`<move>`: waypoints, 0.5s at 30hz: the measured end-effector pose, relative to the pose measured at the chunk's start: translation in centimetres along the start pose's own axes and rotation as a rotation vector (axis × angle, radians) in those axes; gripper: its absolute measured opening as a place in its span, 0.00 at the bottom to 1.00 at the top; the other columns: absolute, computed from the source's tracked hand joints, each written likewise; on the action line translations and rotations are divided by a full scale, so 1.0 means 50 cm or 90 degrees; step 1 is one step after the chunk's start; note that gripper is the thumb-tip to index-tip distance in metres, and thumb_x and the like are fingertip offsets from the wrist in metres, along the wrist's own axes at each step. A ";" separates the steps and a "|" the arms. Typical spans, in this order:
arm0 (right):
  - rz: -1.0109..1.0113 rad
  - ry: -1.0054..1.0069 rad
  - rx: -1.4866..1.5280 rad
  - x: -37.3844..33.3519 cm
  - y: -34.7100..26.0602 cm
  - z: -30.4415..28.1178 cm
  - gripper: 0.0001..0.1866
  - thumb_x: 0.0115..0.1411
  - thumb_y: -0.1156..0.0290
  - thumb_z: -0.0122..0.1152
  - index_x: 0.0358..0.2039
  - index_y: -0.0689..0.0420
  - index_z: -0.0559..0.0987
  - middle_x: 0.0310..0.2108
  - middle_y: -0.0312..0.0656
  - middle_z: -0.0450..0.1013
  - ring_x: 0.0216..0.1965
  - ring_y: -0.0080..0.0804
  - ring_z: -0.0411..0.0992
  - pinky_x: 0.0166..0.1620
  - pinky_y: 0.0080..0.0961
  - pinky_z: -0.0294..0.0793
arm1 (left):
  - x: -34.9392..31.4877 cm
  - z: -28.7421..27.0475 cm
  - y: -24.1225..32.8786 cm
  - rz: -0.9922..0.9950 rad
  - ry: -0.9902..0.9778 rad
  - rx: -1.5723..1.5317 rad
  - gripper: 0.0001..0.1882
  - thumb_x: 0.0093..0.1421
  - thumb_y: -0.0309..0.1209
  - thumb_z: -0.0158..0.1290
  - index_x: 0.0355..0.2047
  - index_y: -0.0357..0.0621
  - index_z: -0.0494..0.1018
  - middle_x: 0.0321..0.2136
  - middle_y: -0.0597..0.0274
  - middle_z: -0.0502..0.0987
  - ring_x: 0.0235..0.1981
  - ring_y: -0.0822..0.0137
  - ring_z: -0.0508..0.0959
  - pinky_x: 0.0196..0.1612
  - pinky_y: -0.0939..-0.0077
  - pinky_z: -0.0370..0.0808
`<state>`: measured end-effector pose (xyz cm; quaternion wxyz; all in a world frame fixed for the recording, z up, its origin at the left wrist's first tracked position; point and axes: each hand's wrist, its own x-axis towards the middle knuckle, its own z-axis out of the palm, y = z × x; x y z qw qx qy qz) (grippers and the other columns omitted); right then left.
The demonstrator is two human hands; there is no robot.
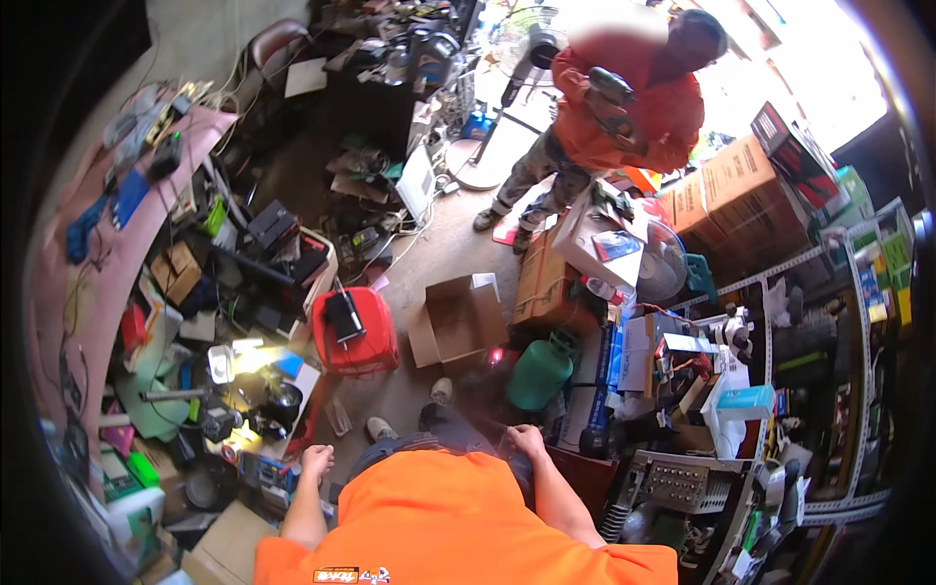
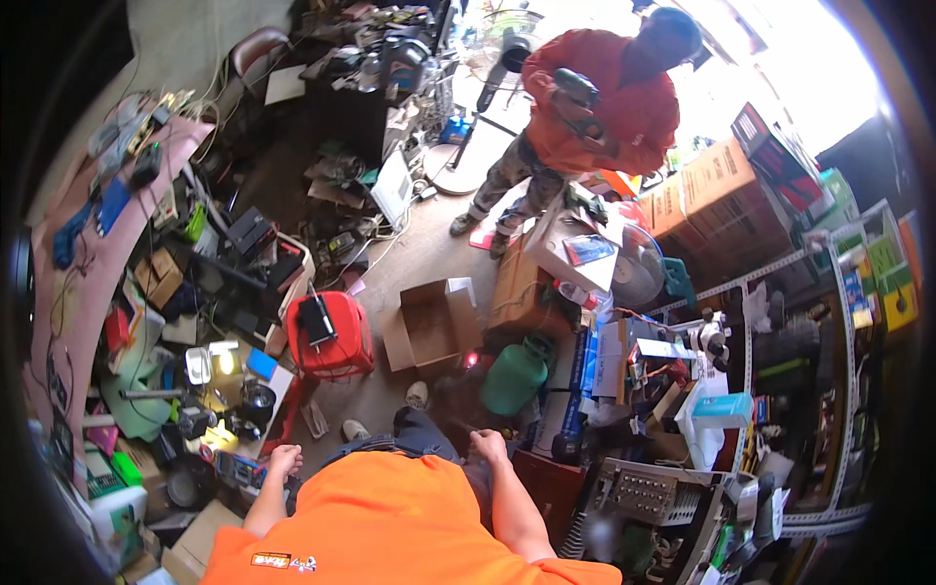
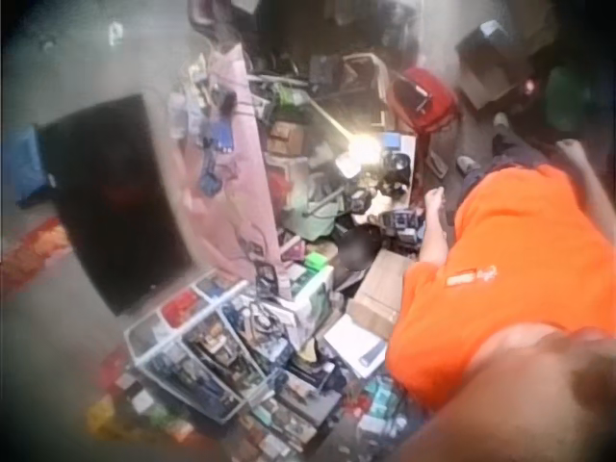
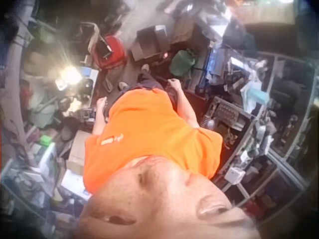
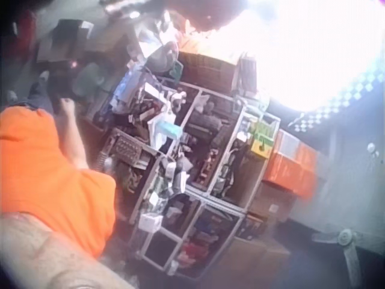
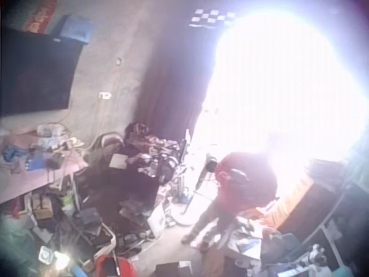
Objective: The person sits on the floor and attaches a battery pack to a cordless impact wrench. They repeatedly press the battery into place and test the fit, then remove and reattach it several times. Finally, they insert a socket adapter into the tool's chuck.
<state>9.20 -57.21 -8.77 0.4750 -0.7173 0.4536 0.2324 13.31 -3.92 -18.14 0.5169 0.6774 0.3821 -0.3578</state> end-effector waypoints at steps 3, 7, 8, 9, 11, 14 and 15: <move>0.029 0.021 -0.052 0.017 0.072 0.001 0.15 0.58 0.63 0.59 0.32 0.64 0.83 0.22 0.39 0.77 0.20 0.24 0.73 0.27 0.23 0.74 | -0.005 0.014 0.089 0.033 0.008 0.022 0.14 0.62 0.38 0.57 0.42 0.43 0.76 0.27 0.64 0.78 0.24 0.74 0.77 0.23 0.79 0.71; 0.046 0.048 -0.113 0.001 0.079 0.002 0.17 0.59 0.60 0.59 0.31 0.62 0.84 0.25 0.39 0.80 0.22 0.23 0.75 0.30 0.24 0.74 | 0.023 0.027 0.144 0.070 -0.022 0.035 0.14 0.62 0.38 0.57 0.43 0.43 0.76 0.28 0.64 0.79 0.25 0.73 0.77 0.24 0.78 0.72; 0.064 0.059 -0.095 -0.001 0.088 0.000 0.17 0.59 0.59 0.59 0.31 0.62 0.84 0.25 0.39 0.80 0.23 0.23 0.75 0.30 0.24 0.74 | 0.027 0.036 0.155 0.074 -0.023 0.047 0.14 0.62 0.38 0.57 0.42 0.43 0.76 0.29 0.63 0.79 0.26 0.72 0.78 0.24 0.78 0.72; 0.079 0.065 -0.079 -0.013 0.079 -0.001 0.17 0.60 0.59 0.60 0.31 0.62 0.84 0.25 0.39 0.80 0.23 0.23 0.75 0.30 0.24 0.74 | 0.027 0.038 0.162 0.081 -0.035 0.058 0.14 0.62 0.38 0.57 0.42 0.43 0.77 0.29 0.63 0.79 0.26 0.72 0.78 0.25 0.77 0.73; 0.104 0.045 -0.059 -0.018 0.061 -0.004 0.17 0.58 0.59 0.58 0.36 0.60 0.84 0.30 0.40 0.81 0.28 0.26 0.79 0.35 0.24 0.77 | 0.022 0.047 0.173 0.078 -0.027 0.101 0.14 0.62 0.38 0.56 0.42 0.43 0.77 0.30 0.63 0.80 0.26 0.71 0.78 0.26 0.77 0.74; 0.107 0.054 -0.005 -0.015 0.066 -0.007 0.17 0.60 0.59 0.58 0.36 0.61 0.83 0.28 0.40 0.80 0.25 0.25 0.77 0.31 0.23 0.76 | 0.011 0.066 0.187 0.062 -0.034 0.151 0.16 0.62 0.39 0.56 0.44 0.42 0.77 0.31 0.62 0.80 0.27 0.71 0.79 0.28 0.75 0.75; 0.105 0.058 0.012 -0.011 0.067 -0.007 0.16 0.60 0.60 0.59 0.34 0.61 0.83 0.26 0.39 0.80 0.23 0.25 0.76 0.29 0.23 0.74 | 0.016 0.067 0.180 0.063 -0.039 0.159 0.16 0.62 0.39 0.57 0.44 0.41 0.77 0.31 0.62 0.80 0.27 0.71 0.79 0.28 0.74 0.75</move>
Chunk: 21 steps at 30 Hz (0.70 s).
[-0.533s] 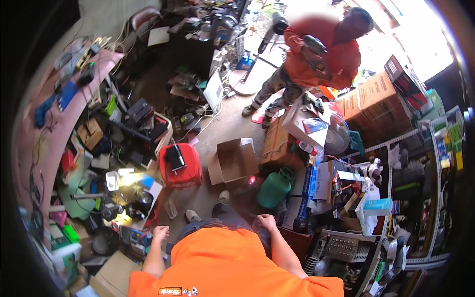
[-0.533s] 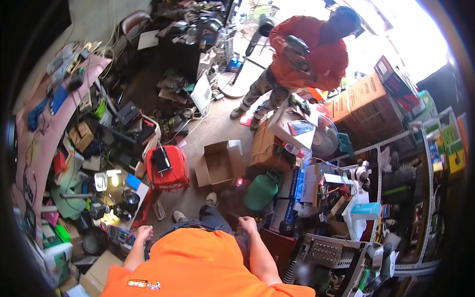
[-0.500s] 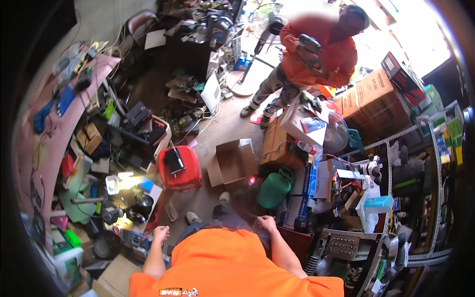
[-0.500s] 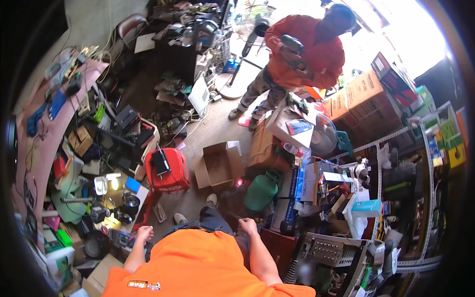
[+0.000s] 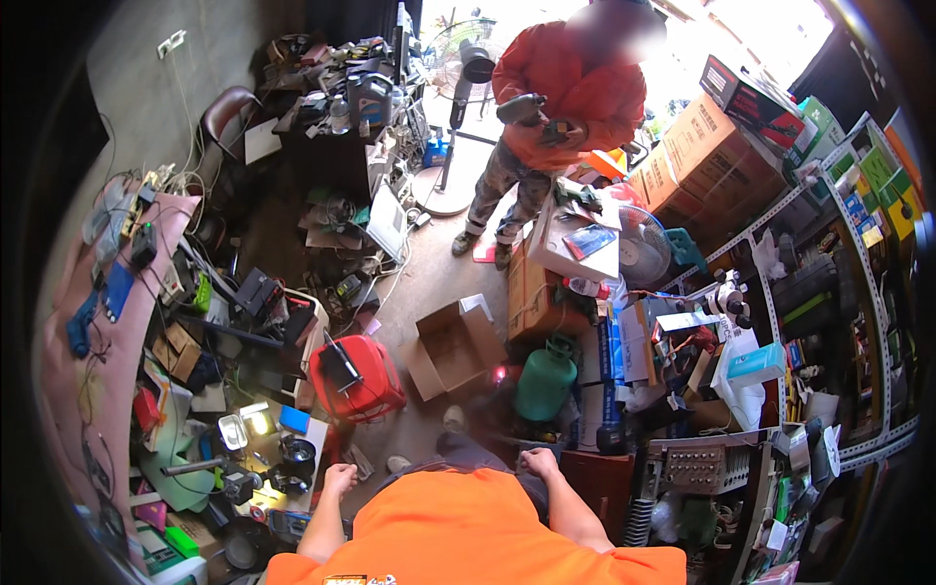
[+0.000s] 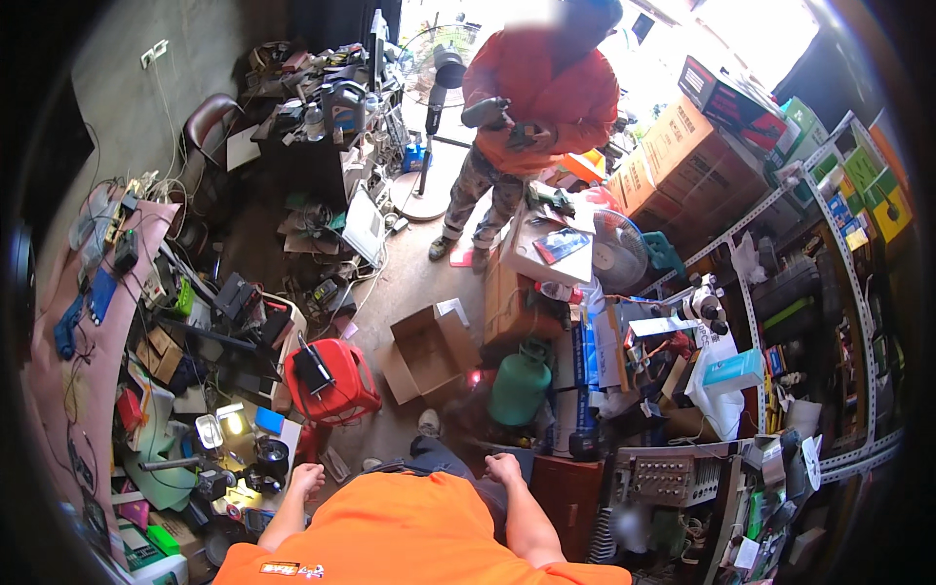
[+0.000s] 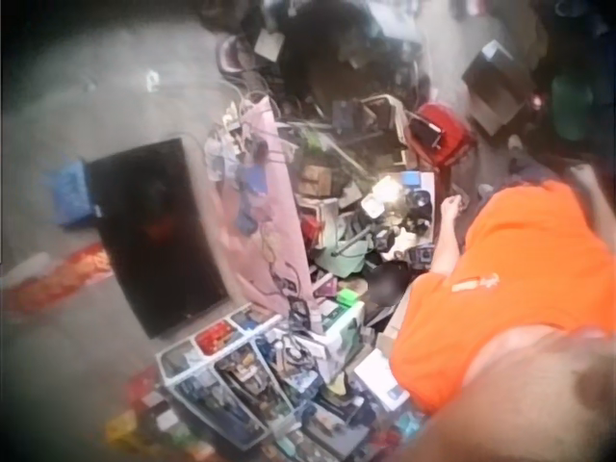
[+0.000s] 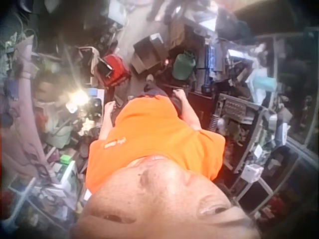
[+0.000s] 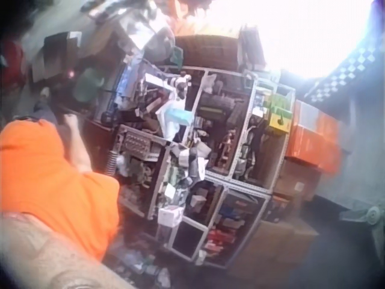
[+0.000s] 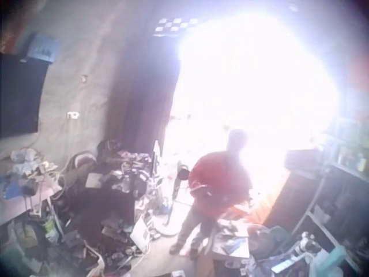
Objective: The person sits on the floor and attaches a battery pack to a cordless impact wrench. They repeatedly press the battery into place and test the fit, then remove and reattach it several times. Finally, they insert a socket adapter into the tool's chuck.
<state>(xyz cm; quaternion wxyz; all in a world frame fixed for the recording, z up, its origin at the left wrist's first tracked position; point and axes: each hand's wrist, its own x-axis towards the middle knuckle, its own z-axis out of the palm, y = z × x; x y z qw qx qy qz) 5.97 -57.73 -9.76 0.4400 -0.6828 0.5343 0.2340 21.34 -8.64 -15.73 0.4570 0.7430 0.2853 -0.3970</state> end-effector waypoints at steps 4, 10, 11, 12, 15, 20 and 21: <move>-0.006 -0.025 -0.011 0.026 -0.007 -0.001 0.15 0.61 0.61 0.59 0.31 0.61 0.83 0.25 0.38 0.79 0.20 0.24 0.75 0.26 0.22 0.73 | 0.031 -0.003 -0.027 0.004 -0.013 0.019 0.16 0.61 0.39 0.57 0.43 0.40 0.77 0.30 0.62 0.80 0.26 0.71 0.79 0.28 0.75 0.75; -0.027 -0.008 0.014 0.057 0.002 -0.009 0.14 0.61 0.61 0.58 0.32 0.60 0.82 0.25 0.39 0.79 0.22 0.25 0.76 0.27 0.23 0.75 | 0.004 -0.001 0.023 -0.039 -0.004 0.051 0.16 0.61 0.42 0.57 0.45 0.49 0.77 0.34 0.65 0.81 0.32 0.70 0.79 0.33 0.64 0.76; -0.024 -0.010 0.016 0.061 0.003 -0.011 0.14 0.61 0.61 0.58 0.33 0.60 0.82 0.26 0.39 0.79 0.22 0.26 0.76 0.27 0.24 0.75 | 0.007 0.000 0.026 -0.034 -0.005 0.050 0.16 0.61 0.42 0.57 0.45 0.49 0.77 0.34 0.65 0.80 0.32 0.70 0.78 0.33 0.64 0.76; -0.022 -0.013 0.016 0.063 -0.002 -0.010 0.14 0.61 0.61 0.58 0.34 0.60 0.82 0.26 0.39 0.79 0.22 0.26 0.77 0.27 0.24 0.75 | 0.010 -0.003 0.025 -0.031 -0.004 0.048 0.16 0.61 0.42 0.57 0.46 0.49 0.76 0.34 0.64 0.80 0.33 0.70 0.78 0.33 0.64 0.76; -0.019 -0.021 -0.002 0.061 -0.014 -0.012 0.15 0.62 0.61 0.58 0.36 0.60 0.82 0.27 0.39 0.79 0.23 0.26 0.77 0.27 0.24 0.75 | 0.027 0.002 0.013 -0.008 -0.006 0.016 0.16 0.61 0.41 0.58 0.44 0.45 0.76 0.33 0.63 0.81 0.29 0.71 0.79 0.30 0.71 0.75; -0.017 -0.023 0.000 0.054 -0.011 -0.008 0.16 0.62 0.60 0.58 0.38 0.60 0.82 0.28 0.39 0.80 0.23 0.26 0.77 0.26 0.24 0.74 | 0.037 0.012 0.010 -0.013 -0.027 0.024 0.17 0.61 0.40 0.58 0.45 0.42 0.77 0.33 0.62 0.81 0.28 0.71 0.79 0.27 0.77 0.75; -0.016 -0.017 0.010 0.051 -0.010 -0.009 0.15 0.62 0.61 0.58 0.37 0.61 0.82 0.27 0.40 0.80 0.22 0.26 0.77 0.25 0.24 0.74 | 0.044 0.014 0.006 -0.014 -0.031 0.025 0.17 0.61 0.40 0.58 0.45 0.42 0.77 0.32 0.62 0.81 0.28 0.71 0.79 0.28 0.76 0.75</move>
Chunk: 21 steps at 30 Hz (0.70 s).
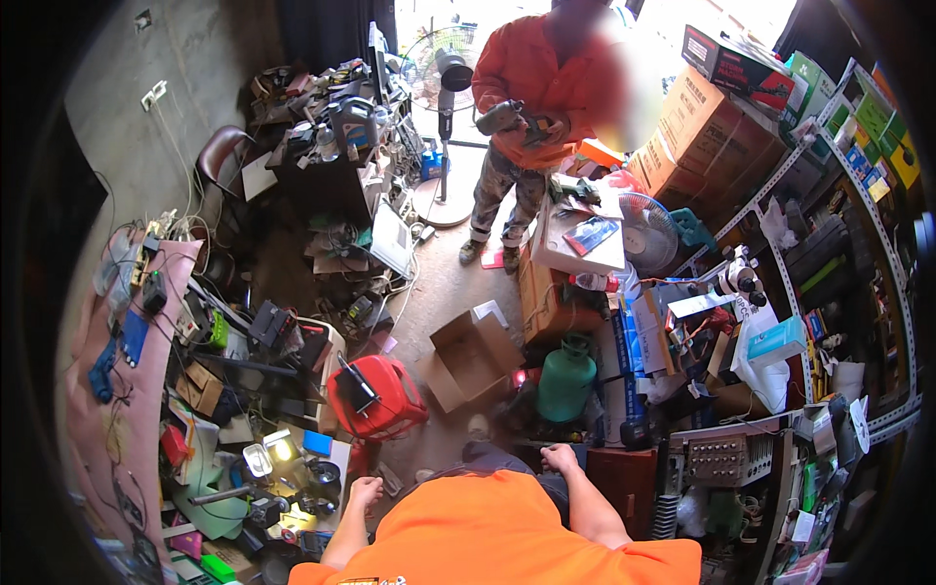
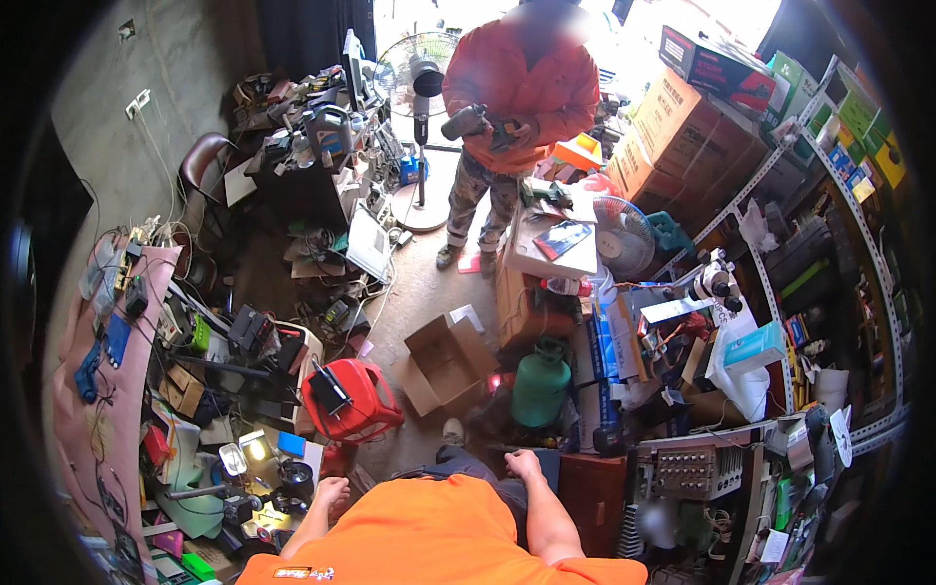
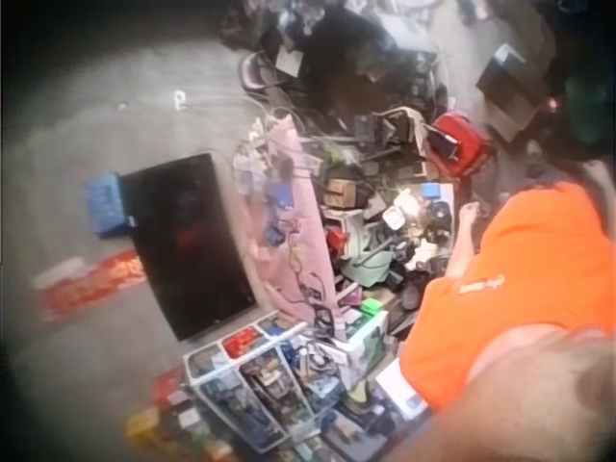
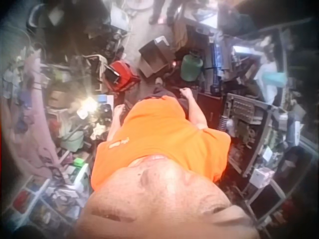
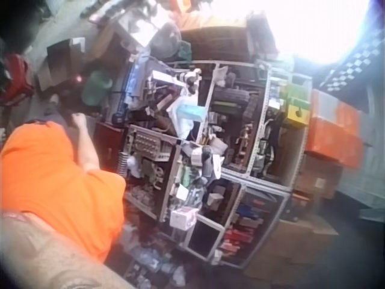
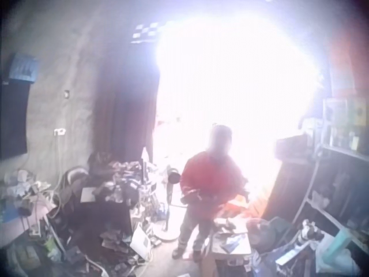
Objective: The person sits on the floor and attaches a battery pack to a cordless impact wrench. They repeatedly press the battery into place and test the fit, then remove and reattach it several times. Finally, they insert a socket adapter into the tool's chuck.
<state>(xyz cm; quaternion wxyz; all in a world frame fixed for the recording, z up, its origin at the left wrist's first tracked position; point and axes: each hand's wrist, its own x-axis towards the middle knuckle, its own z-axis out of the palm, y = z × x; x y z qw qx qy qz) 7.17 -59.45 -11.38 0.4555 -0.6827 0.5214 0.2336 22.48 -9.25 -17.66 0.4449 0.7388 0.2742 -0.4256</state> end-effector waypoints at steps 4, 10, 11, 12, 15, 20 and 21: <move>0.006 0.006 0.052 0.020 0.035 -0.003 0.14 0.62 0.62 0.57 0.32 0.61 0.81 0.25 0.39 0.78 0.20 0.26 0.75 0.23 0.23 0.71 | 0.026 -0.001 -0.010 0.008 -0.036 0.005 0.17 0.61 0.40 0.58 0.45 0.41 0.77 0.31 0.62 0.80 0.27 0.72 0.79 0.27 0.77 0.75; 0.050 -0.004 0.061 0.016 0.058 -0.003 0.16 0.61 0.60 0.58 0.39 0.60 0.82 0.29 0.40 0.80 0.25 0.27 0.78 0.29 0.27 0.75 | -0.020 0.010 0.053 0.039 -0.002 0.046 0.17 0.61 0.39 0.58 0.44 0.41 0.77 0.29 0.63 0.80 0.25 0.73 0.78 0.27 0.78 0.74; 0.053 -0.004 0.063 0.011 0.057 -0.004 0.16 0.61 0.60 0.58 0.38 0.60 0.82 0.29 0.40 0.80 0.25 0.27 0.78 0.28 0.27 0.74 | -0.016 0.010 0.055 0.037 -0.008 0.045 0.17 0.61 0.39 0.58 0.44 0.41 0.77 0.30 0.63 0.80 0.25 0.73 0.78 0.27 0.77 0.75; 0.057 -0.003 0.065 0.006 0.057 -0.004 0.16 0.61 0.60 0.58 0.38 0.60 0.82 0.29 0.40 0.80 0.25 0.27 0.78 0.28 0.27 0.74 | -0.007 0.011 0.057 0.035 -0.014 0.044 0.17 0.61 0.39 0.58 0.44 0.41 0.77 0.30 0.63 0.80 0.25 0.73 0.78 0.28 0.77 0.75; 0.056 0.015 0.077 -0.001 0.057 -0.006 0.15 0.61 0.59 0.58 0.37 0.59 0.82 0.29 0.40 0.80 0.25 0.27 0.78 0.27 0.26 0.73 | 0.006 0.012 0.062 0.041 -0.011 0.065 0.17 0.61 0.39 0.59 0.44 0.41 0.77 0.31 0.63 0.80 0.26 0.73 0.78 0.28 0.77 0.75; 0.057 0.024 0.096 0.016 0.084 -0.008 0.16 0.61 0.59 0.57 0.36 0.60 0.82 0.28 0.41 0.81 0.26 0.28 0.79 0.30 0.28 0.76 | 0.033 0.022 0.067 0.056 -0.029 0.093 0.19 0.61 0.40 0.59 0.46 0.40 0.76 0.32 0.62 0.81 0.27 0.71 0.80 0.29 0.77 0.76; 0.055 0.025 0.092 0.010 0.076 -0.008 0.16 0.61 0.59 0.57 0.36 0.61 0.82 0.29 0.41 0.81 0.26 0.28 0.79 0.31 0.28 0.76 | 0.033 0.018 0.069 0.053 -0.033 0.089 0.19 0.61 0.40 0.59 0.47 0.40 0.75 0.33 0.61 0.81 0.27 0.71 0.80 0.29 0.77 0.76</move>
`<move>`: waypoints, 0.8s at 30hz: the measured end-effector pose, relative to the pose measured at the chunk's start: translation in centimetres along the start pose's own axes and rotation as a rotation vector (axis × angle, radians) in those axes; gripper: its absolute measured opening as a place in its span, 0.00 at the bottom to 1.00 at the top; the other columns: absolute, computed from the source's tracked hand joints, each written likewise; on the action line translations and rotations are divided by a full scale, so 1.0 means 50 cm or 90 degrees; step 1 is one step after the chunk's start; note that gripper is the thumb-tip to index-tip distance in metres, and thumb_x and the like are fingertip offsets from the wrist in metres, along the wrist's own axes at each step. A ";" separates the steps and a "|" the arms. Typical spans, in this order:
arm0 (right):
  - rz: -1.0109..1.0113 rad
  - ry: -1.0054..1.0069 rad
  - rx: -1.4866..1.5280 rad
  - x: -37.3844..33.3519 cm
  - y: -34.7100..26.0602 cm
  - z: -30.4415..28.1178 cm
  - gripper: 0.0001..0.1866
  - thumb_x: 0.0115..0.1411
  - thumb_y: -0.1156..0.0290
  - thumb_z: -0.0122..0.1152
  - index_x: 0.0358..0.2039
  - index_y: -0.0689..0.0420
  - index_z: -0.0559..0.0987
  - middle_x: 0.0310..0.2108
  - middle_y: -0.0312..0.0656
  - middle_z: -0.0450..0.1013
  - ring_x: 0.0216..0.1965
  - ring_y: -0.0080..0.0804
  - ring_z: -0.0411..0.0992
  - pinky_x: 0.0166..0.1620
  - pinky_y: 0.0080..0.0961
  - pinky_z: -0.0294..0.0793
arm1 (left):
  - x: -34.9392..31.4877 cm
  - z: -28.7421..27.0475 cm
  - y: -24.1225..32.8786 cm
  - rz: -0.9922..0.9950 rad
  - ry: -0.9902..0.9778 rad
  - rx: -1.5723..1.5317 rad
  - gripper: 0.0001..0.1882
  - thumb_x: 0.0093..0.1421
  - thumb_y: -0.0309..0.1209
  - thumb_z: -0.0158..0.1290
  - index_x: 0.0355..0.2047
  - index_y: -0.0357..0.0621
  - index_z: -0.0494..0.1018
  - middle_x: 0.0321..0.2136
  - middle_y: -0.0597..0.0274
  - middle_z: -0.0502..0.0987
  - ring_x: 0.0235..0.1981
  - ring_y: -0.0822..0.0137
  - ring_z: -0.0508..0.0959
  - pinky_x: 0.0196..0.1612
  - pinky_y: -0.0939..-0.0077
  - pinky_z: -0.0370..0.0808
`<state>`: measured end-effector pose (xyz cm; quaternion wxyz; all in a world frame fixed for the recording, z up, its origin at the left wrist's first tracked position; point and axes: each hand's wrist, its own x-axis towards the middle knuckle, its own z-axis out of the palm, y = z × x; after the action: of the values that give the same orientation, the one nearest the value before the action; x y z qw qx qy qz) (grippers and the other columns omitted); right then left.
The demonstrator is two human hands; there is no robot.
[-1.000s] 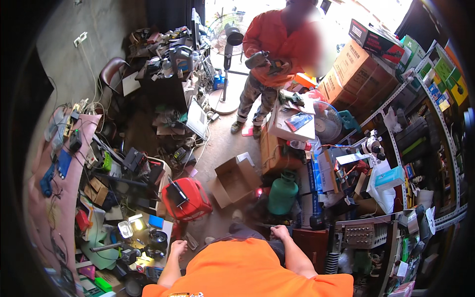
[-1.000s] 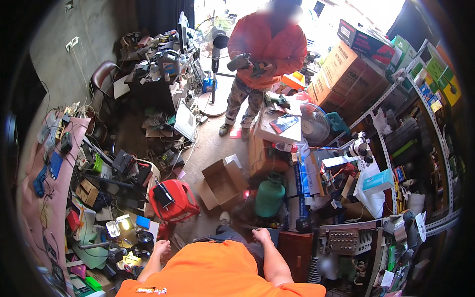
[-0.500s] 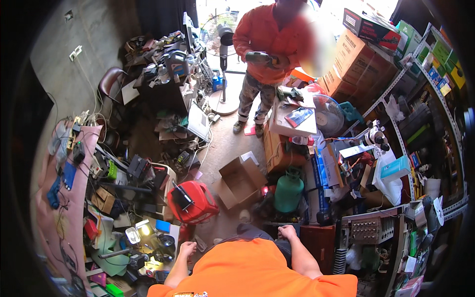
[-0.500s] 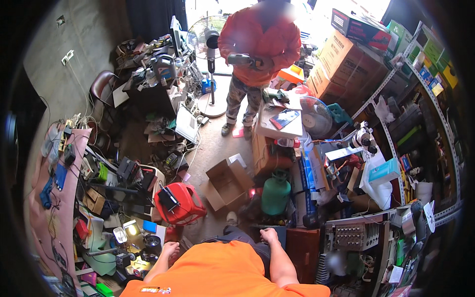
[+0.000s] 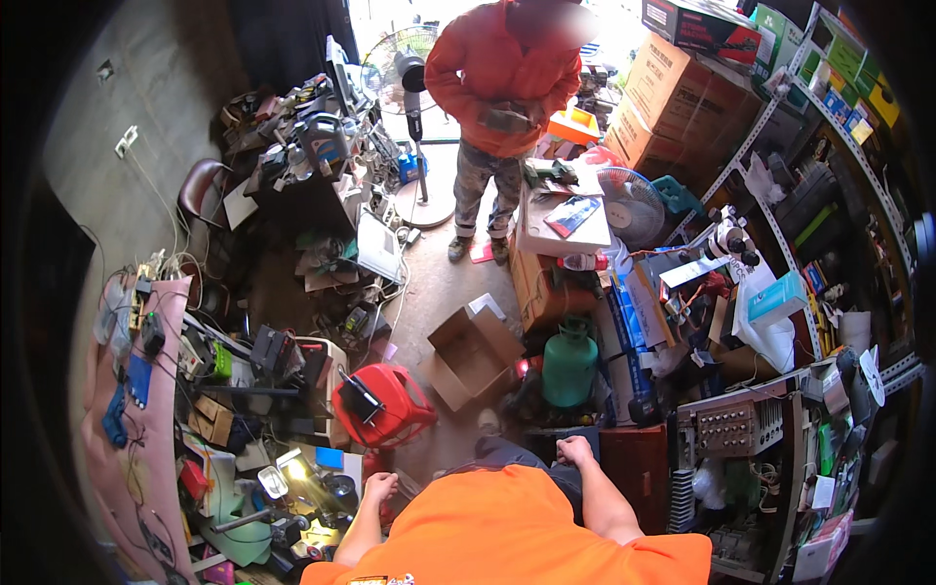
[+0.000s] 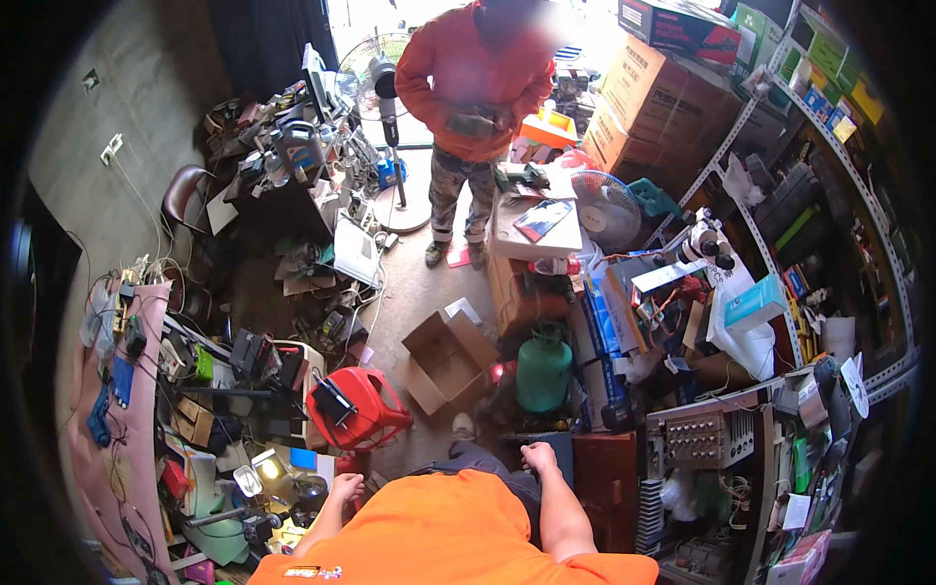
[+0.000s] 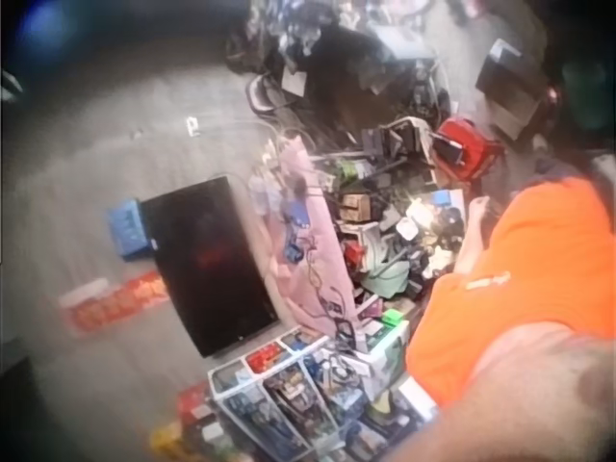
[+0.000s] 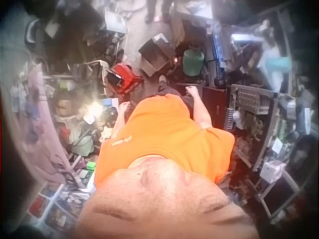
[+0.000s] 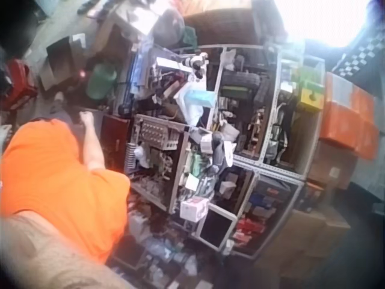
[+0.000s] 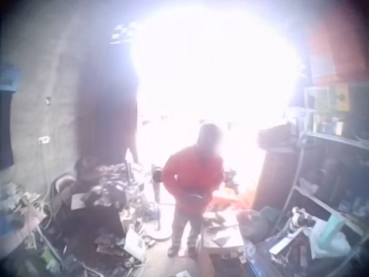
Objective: The person sits on the floor and attaches a battery pack to a cordless impact wrench. They repeatedly press the battery into place and test the fit, then remove and reattach it several times. Finally, they insert a socket adapter into the tool's chuck.
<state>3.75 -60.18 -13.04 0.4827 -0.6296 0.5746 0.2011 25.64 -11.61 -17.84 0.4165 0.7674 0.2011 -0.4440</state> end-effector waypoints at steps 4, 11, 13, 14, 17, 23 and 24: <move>-0.005 0.000 -0.003 -0.017 -0.026 -0.002 0.17 0.61 0.60 0.57 0.36 0.63 0.82 0.29 0.42 0.81 0.26 0.30 0.80 0.35 0.28 0.78 | 0.003 -0.004 0.001 -0.005 -0.004 -0.001 0.19 0.61 0.40 0.59 0.47 0.40 0.75 0.32 0.61 0.81 0.28 0.70 0.80 0.28 0.77 0.75; -0.003 -0.028 0.028 0.022 -0.004 0.008 0.14 0.62 0.62 0.59 0.35 0.62 0.81 0.27 0.41 0.79 0.23 0.30 0.79 0.23 0.24 0.73 | -0.003 -0.009 0.011 0.023 0.000 0.005 0.17 0.61 0.39 0.59 0.43 0.39 0.78 0.31 0.61 0.80 0.27 0.71 0.80 0.26 0.79 0.74; -0.014 -0.042 0.054 0.025 -0.020 0.018 0.14 0.61 0.63 0.59 0.33 0.63 0.80 0.25 0.41 0.78 0.21 0.29 0.77 0.21 0.26 0.71 | -0.001 -0.018 0.008 0.011 0.005 0.015 0.17 0.61 0.39 0.59 0.42 0.39 0.78 0.30 0.61 0.80 0.27 0.72 0.80 0.25 0.79 0.74; -0.038 -0.039 0.004 0.018 -0.042 0.017 0.13 0.61 0.64 0.60 0.33 0.63 0.81 0.24 0.41 0.77 0.18 0.28 0.74 0.21 0.26 0.70 | -0.002 -0.022 0.007 0.004 0.007 0.023 0.16 0.61 0.39 0.59 0.42 0.40 0.78 0.30 0.62 0.80 0.27 0.72 0.80 0.25 0.79 0.74; -0.183 -0.141 -0.078 0.118 -0.092 -0.031 0.12 0.60 0.65 0.59 0.28 0.62 0.80 0.22 0.42 0.77 0.19 0.31 0.73 0.23 0.30 0.73 | 0.003 0.002 0.008 0.015 -0.004 0.012 0.16 0.61 0.39 0.58 0.42 0.40 0.78 0.29 0.62 0.80 0.26 0.72 0.79 0.24 0.78 0.73; -0.549 0.057 0.068 0.053 -0.603 -0.197 0.20 0.58 0.68 0.59 0.49 0.64 0.73 0.22 0.41 0.73 0.20 0.29 0.72 0.23 0.29 0.72 | -0.002 -0.008 -0.013 0.023 0.020 0.007 0.17 0.61 0.39 0.58 0.44 0.39 0.76 0.30 0.63 0.80 0.25 0.74 0.78 0.25 0.80 0.73; -0.605 0.112 -0.047 0.035 -0.685 -0.228 0.30 0.57 0.65 0.60 0.58 0.63 0.65 0.39 0.52 0.70 0.40 0.42 0.68 0.42 0.34 0.69 | -0.011 -0.009 -0.009 0.018 0.028 -0.002 0.17 0.61 0.39 0.58 0.44 0.38 0.77 0.29 0.63 0.80 0.25 0.74 0.78 0.25 0.80 0.72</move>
<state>32.19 -74.97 3.62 0.4483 -0.8536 0.2544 -0.0755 25.30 -10.96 -17.47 0.4193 0.7792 0.1996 -0.4209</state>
